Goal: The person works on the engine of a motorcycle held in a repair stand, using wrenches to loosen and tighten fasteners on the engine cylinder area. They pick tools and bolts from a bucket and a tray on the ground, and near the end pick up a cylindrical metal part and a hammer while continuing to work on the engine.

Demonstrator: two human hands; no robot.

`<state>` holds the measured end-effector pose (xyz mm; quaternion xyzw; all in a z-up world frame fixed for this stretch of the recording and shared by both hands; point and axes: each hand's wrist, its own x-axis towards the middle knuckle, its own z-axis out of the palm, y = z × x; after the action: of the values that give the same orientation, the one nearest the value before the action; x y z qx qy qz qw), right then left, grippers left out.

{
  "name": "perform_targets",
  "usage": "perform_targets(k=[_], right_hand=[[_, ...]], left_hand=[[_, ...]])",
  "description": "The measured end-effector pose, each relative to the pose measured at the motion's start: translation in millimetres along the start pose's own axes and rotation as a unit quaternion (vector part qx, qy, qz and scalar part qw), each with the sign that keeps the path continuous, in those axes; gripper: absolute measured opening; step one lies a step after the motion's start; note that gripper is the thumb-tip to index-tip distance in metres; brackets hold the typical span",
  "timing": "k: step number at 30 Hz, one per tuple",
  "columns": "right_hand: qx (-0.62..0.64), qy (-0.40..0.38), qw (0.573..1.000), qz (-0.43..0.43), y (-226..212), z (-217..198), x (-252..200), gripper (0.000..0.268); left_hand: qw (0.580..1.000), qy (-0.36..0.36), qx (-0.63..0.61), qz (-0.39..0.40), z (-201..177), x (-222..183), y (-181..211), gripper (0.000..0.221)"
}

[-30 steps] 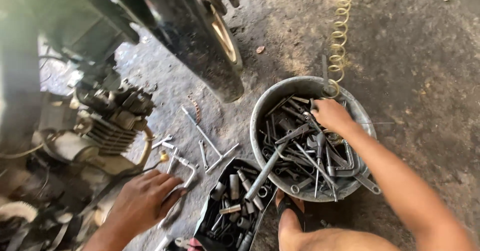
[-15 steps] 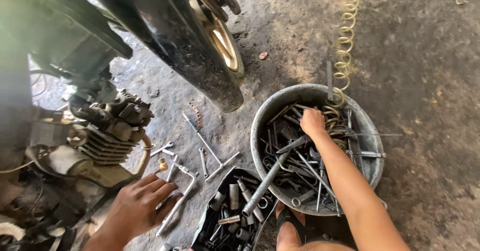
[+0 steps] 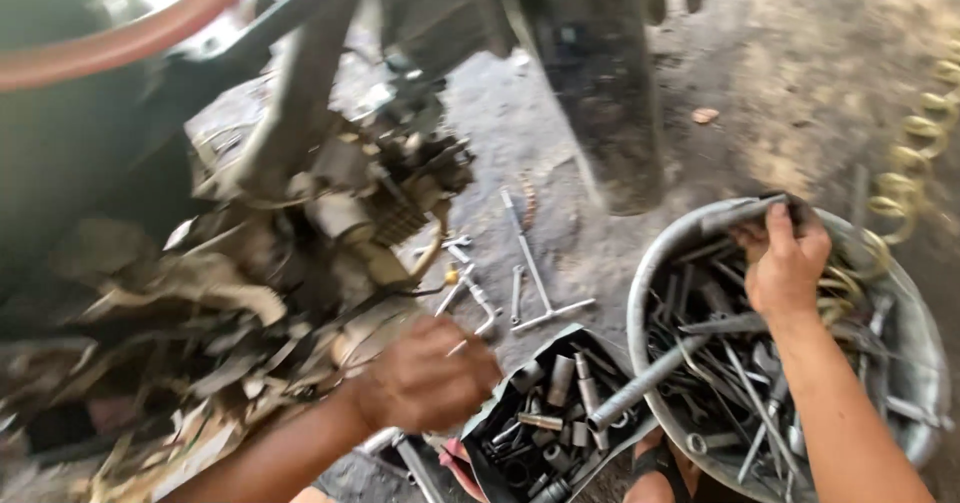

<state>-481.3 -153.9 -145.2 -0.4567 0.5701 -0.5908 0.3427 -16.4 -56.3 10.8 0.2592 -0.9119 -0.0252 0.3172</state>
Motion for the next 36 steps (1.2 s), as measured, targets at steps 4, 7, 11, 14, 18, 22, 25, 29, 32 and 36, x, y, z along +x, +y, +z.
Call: perform_targets(k=[4, 7, 11, 14, 18, 22, 25, 29, 32, 36], right_hand=[[0.195, -0.131, 0.952, 0.195, -71.0, 87.8, -28.3, 0.021], [0.082, -0.263, 0.927, 0.254, -108.3, 140.8, -50.8, 0.021], [-0.134, -0.413, 0.878, 0.202, -140.8, 183.8, -67.2, 0.029], [-0.176, -0.448, 0.86, 0.171, -136.6, 207.8, -65.4, 0.036], [-0.179, -0.432, 0.873, 0.136, -140.6, 248.3, -61.0, 0.042], [-0.165, -0.325, 0.931, 0.003, -111.7, 273.8, -60.7, 0.029], [-0.167, -0.274, 0.947, -0.014, -121.9, 281.3, -66.3, 0.024], [-0.216, -0.257, 0.942, 0.008, -125.9, 280.3, -66.6, 0.024], [-0.15, -0.253, 0.956, 0.01, -106.4, 282.7, -68.9, 0.023], [-0.106, -0.248, 0.963, -0.022, -90.3, 292.6, -69.8, 0.024]], left_hand=[[0.977, -0.077, -0.132, 0.152, 13.0, -53.0, 30.7, 0.023], [0.954, -0.165, -0.177, 0.176, 54.7, -131.9, 50.6, 0.016], [0.881, -0.388, -0.246, 0.112, 90.3, -208.4, 50.0, 0.035], [0.858, -0.484, -0.166, 0.044, 87.2, -232.5, 34.2, 0.036], [0.848, -0.509, -0.146, 0.015, 77.5, -230.3, 29.4, 0.033], [0.867, -0.47, -0.163, -0.023, 81.6, -226.7, 25.0, 0.028], [0.855, -0.495, -0.149, -0.044, 89.9, -231.7, 20.2, 0.03], [0.827, -0.533, -0.168, -0.067, 107.2, -244.9, 14.7, 0.036], [0.822, -0.541, -0.164, -0.064, 110.8, -244.6, 12.7, 0.029], [0.858, -0.484, -0.162, -0.064, 87.6, -210.9, 12.8, 0.023]])
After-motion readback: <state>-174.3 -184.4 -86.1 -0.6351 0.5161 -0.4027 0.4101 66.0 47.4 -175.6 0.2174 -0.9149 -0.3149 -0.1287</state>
